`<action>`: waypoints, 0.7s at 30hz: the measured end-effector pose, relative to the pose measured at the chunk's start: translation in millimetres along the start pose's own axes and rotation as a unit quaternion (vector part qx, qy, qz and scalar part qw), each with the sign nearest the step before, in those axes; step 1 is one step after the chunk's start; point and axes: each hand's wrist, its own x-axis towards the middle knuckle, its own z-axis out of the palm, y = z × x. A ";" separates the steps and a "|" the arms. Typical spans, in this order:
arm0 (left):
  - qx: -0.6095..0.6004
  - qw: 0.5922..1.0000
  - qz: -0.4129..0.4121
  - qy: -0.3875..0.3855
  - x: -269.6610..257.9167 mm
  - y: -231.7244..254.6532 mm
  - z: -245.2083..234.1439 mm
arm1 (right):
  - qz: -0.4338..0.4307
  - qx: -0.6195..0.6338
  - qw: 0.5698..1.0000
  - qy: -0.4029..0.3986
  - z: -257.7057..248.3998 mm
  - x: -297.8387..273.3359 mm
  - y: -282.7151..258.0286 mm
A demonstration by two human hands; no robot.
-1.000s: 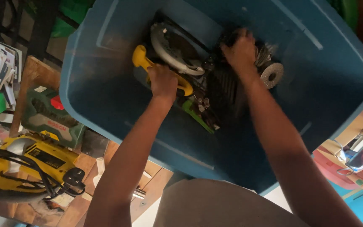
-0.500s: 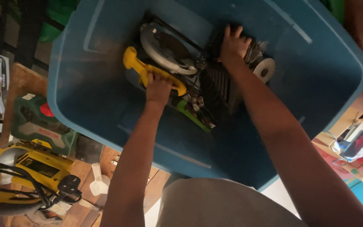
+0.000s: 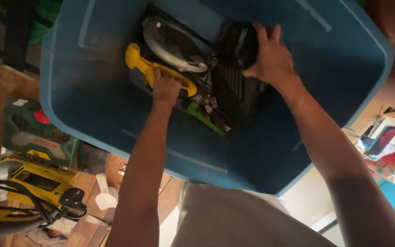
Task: Cleaning and organizing various power tools and hand tools on a wooden workbench and placing them into a storage bin.
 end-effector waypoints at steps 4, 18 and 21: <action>0.001 1.000 -0.004 0.009 6.6 -3.6 18.7 | -0.065 -0.019 0.998 -0.002 5.1 -41.5 8.4; -0.278 0.958 -0.050 -0.047 -48.9 28.3 -81.1 | -0.072 0.085 0.992 -0.063 93.7 -124.0 -58.3; -0.408 0.912 0.000 -0.037 -34.8 41.1 -55.9 | -0.098 0.175 0.980 -0.010 79.8 -121.6 -63.5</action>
